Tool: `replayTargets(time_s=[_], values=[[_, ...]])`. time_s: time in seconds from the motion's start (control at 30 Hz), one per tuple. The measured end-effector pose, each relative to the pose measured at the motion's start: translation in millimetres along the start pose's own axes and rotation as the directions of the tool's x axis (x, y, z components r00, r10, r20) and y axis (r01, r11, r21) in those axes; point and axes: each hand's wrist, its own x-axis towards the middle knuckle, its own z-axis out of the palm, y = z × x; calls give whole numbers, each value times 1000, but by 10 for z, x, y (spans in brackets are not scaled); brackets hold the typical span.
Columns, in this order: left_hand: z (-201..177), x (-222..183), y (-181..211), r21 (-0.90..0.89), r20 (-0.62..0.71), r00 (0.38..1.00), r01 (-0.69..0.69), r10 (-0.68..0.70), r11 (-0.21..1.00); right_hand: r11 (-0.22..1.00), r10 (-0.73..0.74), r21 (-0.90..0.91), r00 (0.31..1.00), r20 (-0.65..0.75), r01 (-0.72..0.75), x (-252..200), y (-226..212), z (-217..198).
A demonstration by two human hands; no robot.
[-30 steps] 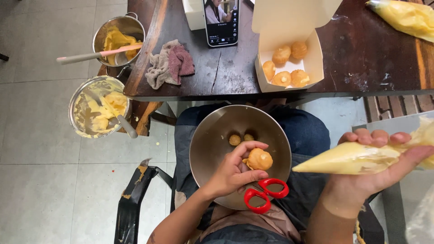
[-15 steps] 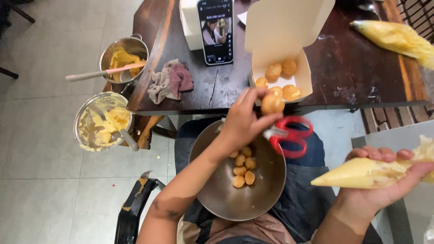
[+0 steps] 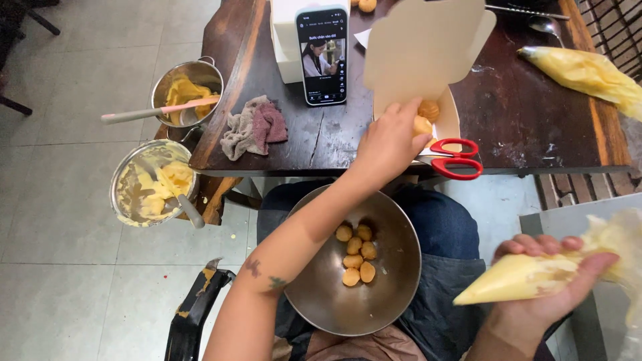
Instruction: Using a piping bag and scissors to fill cream puffs with cream and then placing them in a box.
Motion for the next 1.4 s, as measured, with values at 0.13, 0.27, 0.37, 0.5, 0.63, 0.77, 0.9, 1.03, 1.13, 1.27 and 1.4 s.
replayTargets(time_s=[0.13, 0.27, 0.37, 0.5, 0.63, 0.77, 0.9, 1.03, 1.13, 1.27, 1.4], values=[[-218, -438, 245, -263, -123, 989, -117, 87, 958, 936, 179, 237, 934, 310, -258, -67, 173, -107], [-177, -887, 447, -417, -181, 971, -222, 158, 882, 955, 220, 109, 908, 356, -274, -281, 272, 171], [-167, -1072, 497, -455, -157, 976, -208, 152, 866, 970, 193, 47, 871, 452, -239, -319, 228, 213], [-79, -1151, 371, -511, -46, 989, -144, 140, 848, 890, 286, 168, 806, 519, -424, -285, 147, 233], [-287, -1265, -7, -437, -16, 974, -211, 227, 874, 834, 280, 260, 780, 560, -486, -314, 17, 345], [-514, -1497, -544, -387, 82, 988, -90, 132, 918, 585, 197, 566, 779, 596, -581, -61, -99, -157], [401, -1666, -1295, -18, 317, 948, -12, 17, 1000, 562, 210, 601, 801, 561, -569, -182, -76, 84], [1462, -1753, -1755, 501, 389, 921, -236, 27, 833, 624, 221, 470, 718, 660, -624, -59, -89, -228], [1995, -1849, -1944, 619, 274, 952, -281, 134, 733, 596, 205, 412, 627, 752, -689, 69, -49, -315], [2083, -1852, -1991, 672, 178, 955, -294, 237, 680, 690, 232, 394, 702, 674, -607, -136, -39, -121], [1717, -1731, -1855, 650, 224, 968, -233, 110, 723, 694, 210, 348, 639, 740, -631, -32, 38, -180]])
